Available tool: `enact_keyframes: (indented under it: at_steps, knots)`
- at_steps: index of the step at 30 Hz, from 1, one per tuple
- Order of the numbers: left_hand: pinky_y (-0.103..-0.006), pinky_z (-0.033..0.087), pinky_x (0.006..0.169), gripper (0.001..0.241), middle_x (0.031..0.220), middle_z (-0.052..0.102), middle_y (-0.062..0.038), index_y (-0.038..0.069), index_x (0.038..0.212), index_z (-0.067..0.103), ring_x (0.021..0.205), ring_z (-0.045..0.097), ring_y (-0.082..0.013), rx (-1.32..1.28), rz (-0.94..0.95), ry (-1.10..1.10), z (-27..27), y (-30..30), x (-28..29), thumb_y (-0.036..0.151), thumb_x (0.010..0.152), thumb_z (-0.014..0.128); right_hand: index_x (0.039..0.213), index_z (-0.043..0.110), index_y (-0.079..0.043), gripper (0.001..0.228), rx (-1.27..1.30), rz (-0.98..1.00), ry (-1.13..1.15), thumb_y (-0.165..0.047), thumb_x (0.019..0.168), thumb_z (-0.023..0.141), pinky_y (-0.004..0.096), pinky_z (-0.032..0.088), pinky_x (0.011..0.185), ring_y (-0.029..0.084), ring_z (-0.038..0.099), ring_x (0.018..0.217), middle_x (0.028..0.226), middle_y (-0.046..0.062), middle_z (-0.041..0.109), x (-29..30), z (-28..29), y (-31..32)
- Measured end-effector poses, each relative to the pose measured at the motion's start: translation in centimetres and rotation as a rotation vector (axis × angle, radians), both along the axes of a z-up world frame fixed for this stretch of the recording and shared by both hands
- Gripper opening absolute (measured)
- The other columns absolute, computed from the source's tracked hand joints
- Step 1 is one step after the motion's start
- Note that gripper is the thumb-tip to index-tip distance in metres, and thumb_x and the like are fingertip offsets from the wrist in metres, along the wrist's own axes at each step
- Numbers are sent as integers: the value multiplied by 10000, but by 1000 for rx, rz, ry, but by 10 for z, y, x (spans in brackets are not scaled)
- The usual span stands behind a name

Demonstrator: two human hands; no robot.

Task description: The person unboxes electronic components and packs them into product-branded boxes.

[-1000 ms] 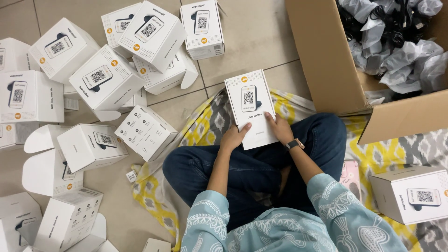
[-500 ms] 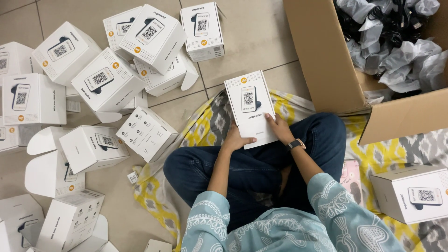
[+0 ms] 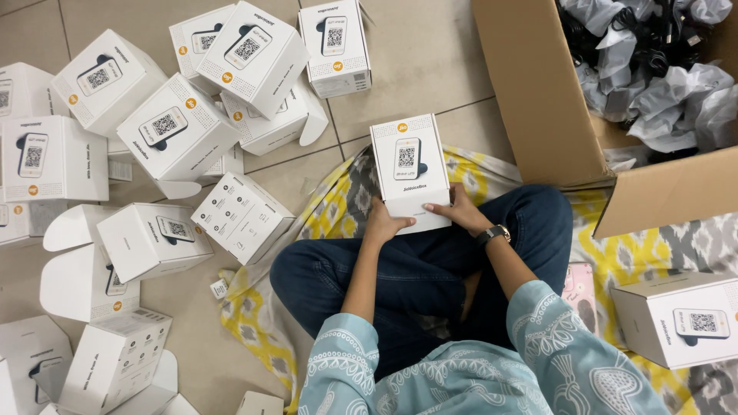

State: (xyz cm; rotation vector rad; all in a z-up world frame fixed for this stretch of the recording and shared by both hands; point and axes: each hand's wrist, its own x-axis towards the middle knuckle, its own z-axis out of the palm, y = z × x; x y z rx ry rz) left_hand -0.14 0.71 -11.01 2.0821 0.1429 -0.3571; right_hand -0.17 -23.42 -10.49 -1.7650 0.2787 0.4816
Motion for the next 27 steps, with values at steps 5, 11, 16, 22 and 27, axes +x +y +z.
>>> enact_keyframes:
  at_steps: [5, 11, 16, 22, 27]
  knots:
    - [-399, 543, 956, 1041, 1234, 646, -269, -139, 1299, 452, 1109, 685, -382, -26, -12, -35, 1, 1, 0, 302, 524, 989, 1451, 297, 68, 1034, 46, 61, 1, -329, 719, 910, 385, 520, 1028, 302, 594, 1242, 1354, 250, 558, 0, 0, 3]
    - [-449, 563, 868, 797, 1069, 734, -240, -39, 1189, 614, 1003, 716, -403, 122, 39, -57, 42, -2, -1, 313, 571, 972, 1353, 500, 47, 876, -201, 166, -337, -287, 674, 942, 409, 510, 999, 305, 617, 1172, 1251, 223, 646, 0, 2, 8]
    - [-457, 577, 800, 768, 1025, 732, -245, -39, 1157, 585, 942, 725, -400, 260, 42, -1, 63, -5, 2, 330, 604, 968, 1206, 626, 43, 657, -346, 140, -266, -276, 713, 921, 397, 567, 899, 311, 700, 1028, 1130, 225, 713, -4, 18, 14]
    - [-452, 585, 796, 744, 1002, 732, -262, -46, 1155, 553, 939, 729, -401, 326, 28, 19, 53, -4, 3, 332, 654, 951, 1147, 627, 64, 605, -347, 68, -289, -267, 729, 912, 385, 590, 823, 302, 741, 926, 1036, 216, 740, -7, 28, 16]
    - [-442, 583, 817, 774, 1023, 736, -250, -43, 1182, 571, 964, 728, -387, 218, 47, -11, 32, -1, 1, 336, 633, 963, 1167, 622, 68, 633, -362, 84, -316, -298, 737, 908, 390, 587, 816, 308, 735, 928, 1048, 224, 737, -7, 7, 9]
